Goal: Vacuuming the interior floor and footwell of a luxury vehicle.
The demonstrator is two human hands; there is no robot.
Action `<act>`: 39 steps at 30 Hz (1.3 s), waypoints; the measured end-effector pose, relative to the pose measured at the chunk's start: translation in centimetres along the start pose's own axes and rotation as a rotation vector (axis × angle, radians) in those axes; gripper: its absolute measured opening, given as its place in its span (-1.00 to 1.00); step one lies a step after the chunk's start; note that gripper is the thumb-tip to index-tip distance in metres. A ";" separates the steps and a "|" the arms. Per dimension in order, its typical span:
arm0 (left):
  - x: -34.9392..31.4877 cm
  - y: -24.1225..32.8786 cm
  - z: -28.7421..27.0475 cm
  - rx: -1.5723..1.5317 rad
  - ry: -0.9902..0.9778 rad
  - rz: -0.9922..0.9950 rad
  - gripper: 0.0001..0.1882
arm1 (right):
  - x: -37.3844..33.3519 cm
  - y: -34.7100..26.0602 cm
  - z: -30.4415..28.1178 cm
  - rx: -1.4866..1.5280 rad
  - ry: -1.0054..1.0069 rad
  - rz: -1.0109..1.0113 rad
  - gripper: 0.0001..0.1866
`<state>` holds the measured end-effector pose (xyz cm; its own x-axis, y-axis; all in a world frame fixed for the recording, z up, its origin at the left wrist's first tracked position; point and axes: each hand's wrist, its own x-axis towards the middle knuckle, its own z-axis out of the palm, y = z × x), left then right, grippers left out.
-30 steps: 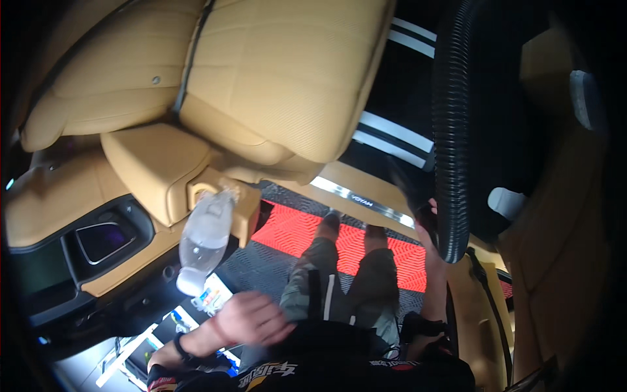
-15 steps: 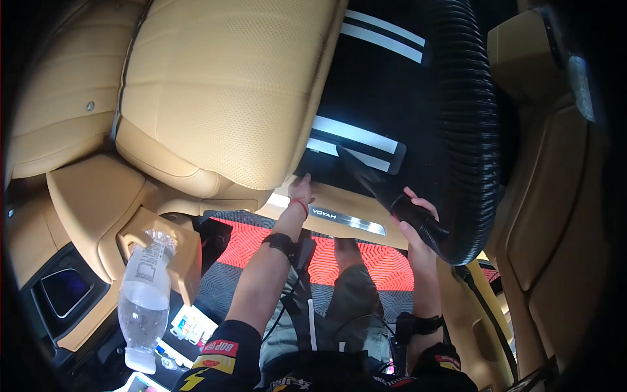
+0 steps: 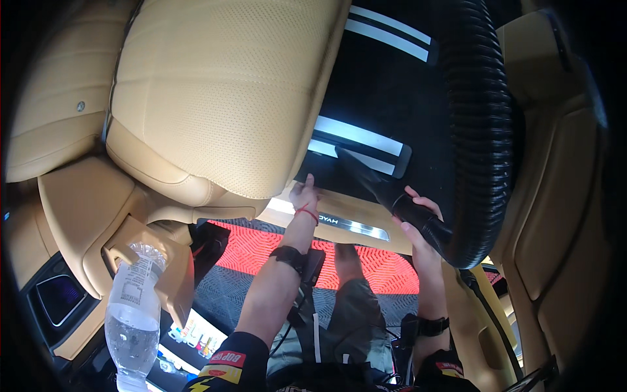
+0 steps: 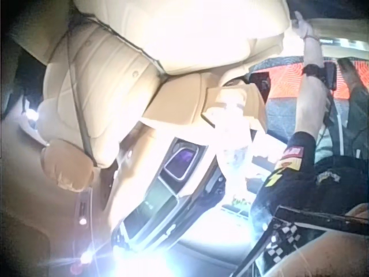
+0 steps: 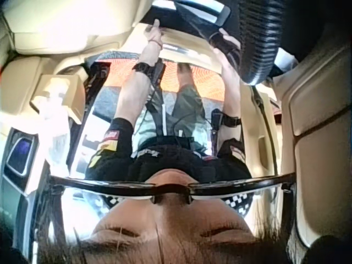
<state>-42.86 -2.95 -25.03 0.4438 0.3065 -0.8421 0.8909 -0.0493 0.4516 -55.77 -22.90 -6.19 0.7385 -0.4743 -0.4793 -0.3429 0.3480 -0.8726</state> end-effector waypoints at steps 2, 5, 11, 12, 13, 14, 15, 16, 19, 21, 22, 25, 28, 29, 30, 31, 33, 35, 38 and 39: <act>0.1 -0.6 -0.3 0.011 -0.016 0.045 -0.63 | 0.3 -1.1 -0.1 -0.072 -0.005 -0.017 -0.45; -0.1 -1.6 -0.3 0.002 -0.002 0.065 -0.61 | 1.2 -1.7 -0.2 -0.158 -0.026 -0.017 -0.46; -1.1 -7.2 -4.3 -0.007 0.035 -0.088 -0.68 | 4.7 1.5 -1.0 -0.329 -0.155 -0.009 -0.50; -2.2 -7.8 -3.2 -0.043 0.034 -0.146 -0.68 | 5.6 5.8 -4.6 -0.390 -0.189 -0.053 -0.50; -3.1 -8.3 -2.3 -0.087 -0.002 -0.168 -0.69 | 6.3 8.0 -6.9 -0.447 -0.227 -0.091 -0.50; -3.0 -8.2 -2.6 -0.084 0.008 -0.167 -0.69 | 6.9 8.0 -6.3 -0.439 -0.232 -0.087 -0.50; -2.9 -8.1 -2.8 -0.159 -0.004 -0.131 -0.70 | 7.7 6.9 -5.0 -0.268 -0.282 -0.011 -0.50; -2.7 -7.9 -3.6 -0.229 -0.007 -0.091 -0.70 | 8.0 5.5 -3.2 -0.088 -0.333 0.070 -0.49; -2.7 -7.2 -4.0 -0.282 -0.054 -0.071 -0.70 | 7.3 -1.4 -0.3 -0.250 -0.392 0.029 -0.47; -2.7 -7.2 -4.2 -0.308 -0.079 -0.060 -0.70 | 6.8 -0.9 -1.4 -0.275 -0.376 0.064 -0.49; -2.6 -7.2 -4.1 -0.337 -0.113 -0.041 -0.72 | 6.5 -0.6 -1.4 -0.276 -0.377 0.066 -0.49; -1.4 -7.4 -3.6 -0.347 -0.166 0.016 -0.75 | 5.8 -0.6 -0.8 -0.388 -0.351 0.035 -0.51; -0.4 -6.6 0.3 -0.289 -0.322 0.332 -0.64 | 5.2 -1.9 -1.4 -0.563 -0.294 0.001 -0.54; 6.0 -6.9 -4.6 -0.185 -0.279 0.309 -0.64 | 5.4 -0.4 2.0 -0.459 -0.335 -0.014 -0.54; 10.5 -7.6 -7.3 -0.121 -0.271 0.255 -0.64 | 5.7 -0.8 4.5 -0.292 -0.354 -0.022 -0.58; 4.5 -5.9 -3.7 -0.100 -0.218 0.235 -0.65 | 5.9 0.2 3.0 -0.226 -0.324 0.013 -0.62; 4.5 -8.5 -2.2 -0.087 -0.222 0.184 -0.65 | 5.9 0.6 4.2 -0.258 -0.327 -0.188 -0.60; 5.4 -7.6 -3.5 -0.040 -0.180 0.184 -0.64 | 5.8 -2.1 6.0 -0.197 -0.375 -0.181 -0.44; 5.1 -7.3 -2.3 -0.050 -0.205 0.165 -0.62 | 6.7 -3.1 3.6 -0.142 -0.487 -0.277 -0.39; 4.7 -7.1 -2.2 -0.048 -0.195 0.142 -0.62 | 6.3 -3.7 2.5 -0.220 -0.456 -0.190 -0.42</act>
<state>-47.28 0.97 -31.56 0.5788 0.1104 -0.8079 0.8146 -0.0323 0.5792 -48.37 -25.17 -5.76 0.9597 -0.0962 -0.2641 -0.2560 0.0890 -0.9626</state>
